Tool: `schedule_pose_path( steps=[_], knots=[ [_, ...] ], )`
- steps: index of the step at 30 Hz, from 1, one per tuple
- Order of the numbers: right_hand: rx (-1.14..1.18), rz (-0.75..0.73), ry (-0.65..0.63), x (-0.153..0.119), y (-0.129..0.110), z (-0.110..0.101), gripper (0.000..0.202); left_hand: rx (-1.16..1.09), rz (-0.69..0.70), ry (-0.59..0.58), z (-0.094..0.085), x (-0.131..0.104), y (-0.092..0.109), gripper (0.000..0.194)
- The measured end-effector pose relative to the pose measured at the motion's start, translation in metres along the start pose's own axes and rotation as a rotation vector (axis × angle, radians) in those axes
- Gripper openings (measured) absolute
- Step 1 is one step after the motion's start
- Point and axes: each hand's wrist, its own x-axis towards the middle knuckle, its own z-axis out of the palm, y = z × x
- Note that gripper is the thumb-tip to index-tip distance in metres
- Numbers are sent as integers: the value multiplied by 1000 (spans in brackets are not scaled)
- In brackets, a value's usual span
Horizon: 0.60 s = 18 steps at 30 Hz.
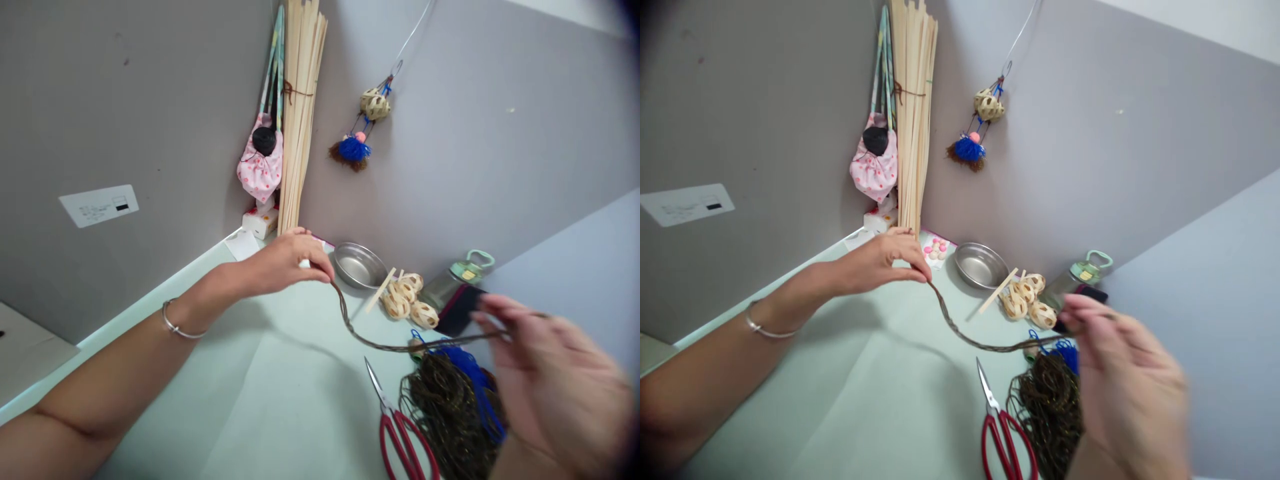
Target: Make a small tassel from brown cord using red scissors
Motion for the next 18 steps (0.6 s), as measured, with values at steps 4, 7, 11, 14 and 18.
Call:
schedule_pose_path(
  steps=[4,7,11,14,18],
  knots=[
    [-44,205,-439,-36,2,69,8,48,139,-50,17,-1,25,13],
    [7,278,-659,-46,7,88,7,80,165,-39,23,-3,31,12],
    [11,307,-658,-44,10,87,12,55,151,-23,21,-2,29,11],
    [48,326,-626,-42,12,83,12,20,140,-20,17,-2,27,14],
    [52,348,-627,-42,13,81,11,-11,140,-43,14,-2,27,14]
  ],
)
